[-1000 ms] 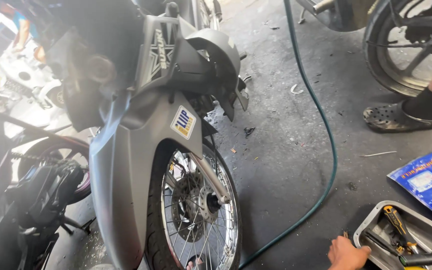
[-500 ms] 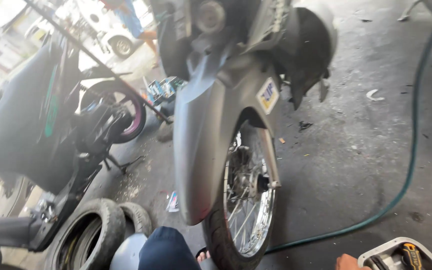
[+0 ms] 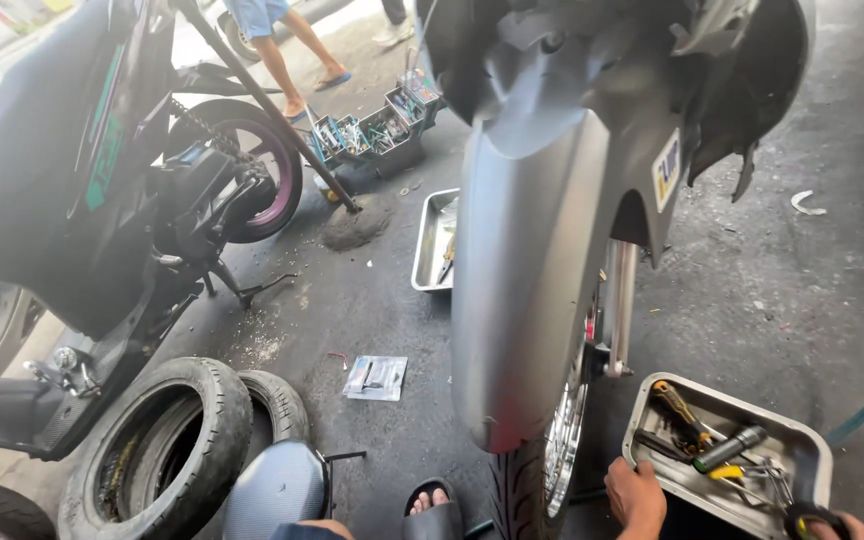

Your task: Repairing the electrical wiring and securing cables on a motorcycle using zip ties

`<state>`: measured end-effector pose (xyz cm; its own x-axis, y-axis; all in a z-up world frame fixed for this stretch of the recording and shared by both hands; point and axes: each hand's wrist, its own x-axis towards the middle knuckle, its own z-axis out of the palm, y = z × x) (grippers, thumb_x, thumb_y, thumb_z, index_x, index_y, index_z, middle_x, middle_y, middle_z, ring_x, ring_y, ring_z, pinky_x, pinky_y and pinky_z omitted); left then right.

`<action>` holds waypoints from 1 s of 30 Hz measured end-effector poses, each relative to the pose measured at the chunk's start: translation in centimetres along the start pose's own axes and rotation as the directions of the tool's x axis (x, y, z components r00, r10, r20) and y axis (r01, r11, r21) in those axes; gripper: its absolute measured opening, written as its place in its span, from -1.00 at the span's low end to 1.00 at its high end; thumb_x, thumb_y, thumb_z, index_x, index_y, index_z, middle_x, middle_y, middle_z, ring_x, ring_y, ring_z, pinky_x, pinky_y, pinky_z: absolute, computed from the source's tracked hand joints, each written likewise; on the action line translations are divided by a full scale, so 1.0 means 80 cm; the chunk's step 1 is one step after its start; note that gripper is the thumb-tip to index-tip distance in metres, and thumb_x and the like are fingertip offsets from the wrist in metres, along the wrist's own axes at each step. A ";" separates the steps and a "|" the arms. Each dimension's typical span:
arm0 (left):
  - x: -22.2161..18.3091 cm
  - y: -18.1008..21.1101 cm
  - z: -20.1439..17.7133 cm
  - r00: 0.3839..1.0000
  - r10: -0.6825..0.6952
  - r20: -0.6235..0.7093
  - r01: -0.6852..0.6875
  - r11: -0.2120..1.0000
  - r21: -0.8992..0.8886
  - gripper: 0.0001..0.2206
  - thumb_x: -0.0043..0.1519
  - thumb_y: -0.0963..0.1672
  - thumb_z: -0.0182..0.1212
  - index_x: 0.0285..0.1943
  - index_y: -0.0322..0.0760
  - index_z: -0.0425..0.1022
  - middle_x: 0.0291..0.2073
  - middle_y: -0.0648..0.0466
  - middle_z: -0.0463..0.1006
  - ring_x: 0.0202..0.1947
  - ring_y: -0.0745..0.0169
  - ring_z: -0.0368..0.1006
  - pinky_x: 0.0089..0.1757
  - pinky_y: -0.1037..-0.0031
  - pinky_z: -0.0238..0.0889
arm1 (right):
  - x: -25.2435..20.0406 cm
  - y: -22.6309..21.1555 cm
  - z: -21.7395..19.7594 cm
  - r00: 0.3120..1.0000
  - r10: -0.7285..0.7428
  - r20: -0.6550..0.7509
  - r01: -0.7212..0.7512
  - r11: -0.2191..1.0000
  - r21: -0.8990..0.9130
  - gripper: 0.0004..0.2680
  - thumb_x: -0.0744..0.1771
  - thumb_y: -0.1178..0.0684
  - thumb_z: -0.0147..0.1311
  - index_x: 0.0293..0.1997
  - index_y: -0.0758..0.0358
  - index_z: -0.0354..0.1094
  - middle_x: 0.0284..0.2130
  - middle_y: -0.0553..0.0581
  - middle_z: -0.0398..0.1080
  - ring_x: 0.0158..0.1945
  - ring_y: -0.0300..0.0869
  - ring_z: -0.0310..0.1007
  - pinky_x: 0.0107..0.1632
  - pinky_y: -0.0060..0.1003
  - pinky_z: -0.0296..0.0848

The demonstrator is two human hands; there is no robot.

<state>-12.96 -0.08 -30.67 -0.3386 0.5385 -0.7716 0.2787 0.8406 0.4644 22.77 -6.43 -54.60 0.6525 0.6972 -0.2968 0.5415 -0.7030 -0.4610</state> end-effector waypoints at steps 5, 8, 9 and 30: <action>0.070 -0.029 0.023 0.991 -0.015 -0.130 0.002 0.995 -0.099 -0.76 0.34 0.02 0.10 0.01 -0.13 0.50 0.04 -0.10 0.50 0.12 -0.20 0.42 0.05 0.07 0.25 | -0.040 -0.172 -0.033 0.918 0.186 0.350 -0.219 0.974 0.056 -0.76 0.38 -0.01 0.21 0.06 0.30 0.68 -0.26 0.46 0.66 -0.31 0.19 0.61 -0.18 -0.04 0.44; 0.134 -0.064 0.046 0.943 0.050 -0.330 -0.090 0.990 -0.108 -0.74 0.25 0.02 0.17 -0.06 -0.15 0.56 -0.08 -0.14 0.60 0.01 -0.26 0.50 0.02 0.02 0.30 | -0.057 -0.209 -0.041 0.854 0.203 0.480 -0.153 0.978 -0.143 -0.67 0.42 -0.20 0.03 0.15 0.16 0.59 -0.14 0.34 0.72 -0.23 0.12 0.72 -0.17 -0.13 0.46; 0.143 -0.073 0.046 0.942 0.048 -0.332 -0.094 0.988 -0.126 -0.73 0.25 0.04 0.16 -0.07 -0.13 0.59 -0.10 -0.13 0.62 -0.01 -0.26 0.51 -0.01 0.01 0.31 | -0.068 -0.210 -0.043 0.897 0.110 0.428 -0.068 0.991 -0.111 -0.66 0.39 -0.21 0.05 0.12 0.15 0.62 -0.08 0.32 0.70 -0.10 0.12 0.67 -0.08 -0.14 0.45; -0.024 0.036 0.001 0.509 0.859 -0.044 -0.759 0.425 -0.494 -0.71 0.30 -0.35 0.05 0.20 -0.48 0.39 -0.06 -0.26 0.63 -0.02 -0.05 0.61 0.02 0.14 0.42 | -0.155 -0.281 -0.053 0.900 -0.308 0.307 0.328 0.945 -0.015 -0.66 0.33 -0.10 0.13 0.23 0.07 0.35 -0.01 0.24 0.54 0.11 0.15 0.55 0.15 0.07 0.53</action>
